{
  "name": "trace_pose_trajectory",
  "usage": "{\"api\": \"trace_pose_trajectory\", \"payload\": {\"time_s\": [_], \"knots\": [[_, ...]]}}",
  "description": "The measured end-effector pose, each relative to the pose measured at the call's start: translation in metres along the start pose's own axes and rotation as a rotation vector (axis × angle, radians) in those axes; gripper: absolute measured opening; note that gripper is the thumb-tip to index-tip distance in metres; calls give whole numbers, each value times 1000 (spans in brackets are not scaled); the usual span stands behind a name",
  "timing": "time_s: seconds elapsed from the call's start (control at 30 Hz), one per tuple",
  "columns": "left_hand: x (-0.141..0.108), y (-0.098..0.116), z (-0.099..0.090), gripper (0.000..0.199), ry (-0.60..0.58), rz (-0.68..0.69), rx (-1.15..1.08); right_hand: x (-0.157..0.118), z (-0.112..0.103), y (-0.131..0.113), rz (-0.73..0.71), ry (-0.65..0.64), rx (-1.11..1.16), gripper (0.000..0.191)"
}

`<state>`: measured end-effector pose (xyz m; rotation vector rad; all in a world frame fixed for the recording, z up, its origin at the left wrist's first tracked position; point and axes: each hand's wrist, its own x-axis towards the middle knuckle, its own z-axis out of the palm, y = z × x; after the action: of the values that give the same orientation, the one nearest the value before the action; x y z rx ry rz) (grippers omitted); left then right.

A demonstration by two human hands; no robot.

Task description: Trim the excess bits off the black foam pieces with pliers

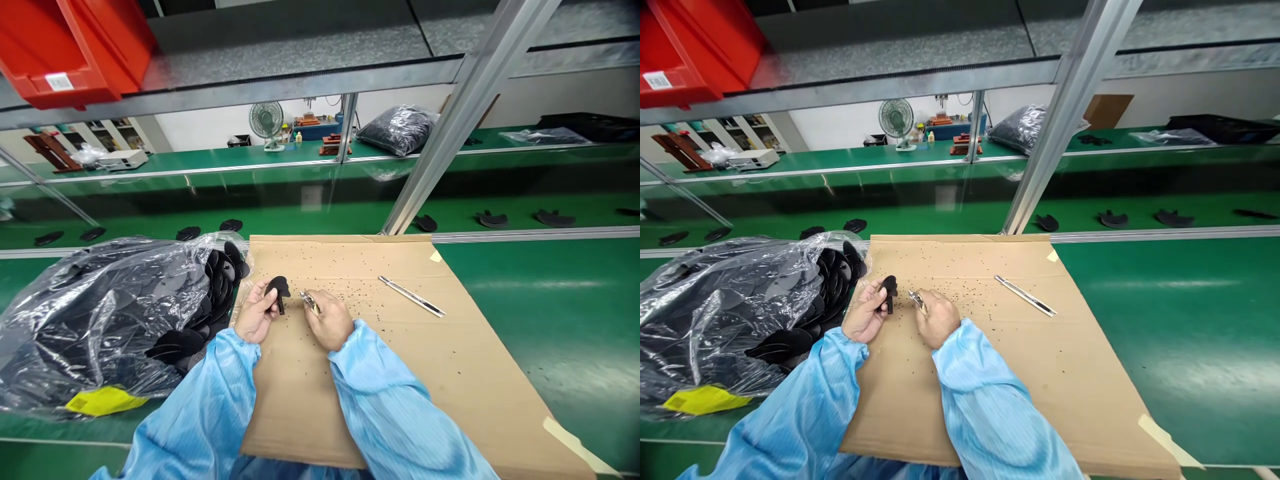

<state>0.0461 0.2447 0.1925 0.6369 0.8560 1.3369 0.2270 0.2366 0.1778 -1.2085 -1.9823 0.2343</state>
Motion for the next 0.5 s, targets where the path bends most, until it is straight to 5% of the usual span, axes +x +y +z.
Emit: {"api": "trace_pose_trajectory", "payload": {"time_s": [0.5], "knots": [[0,1,-2,36,-93,-259,-124,-5,6,-12,-107,-179,-59,20]]}}
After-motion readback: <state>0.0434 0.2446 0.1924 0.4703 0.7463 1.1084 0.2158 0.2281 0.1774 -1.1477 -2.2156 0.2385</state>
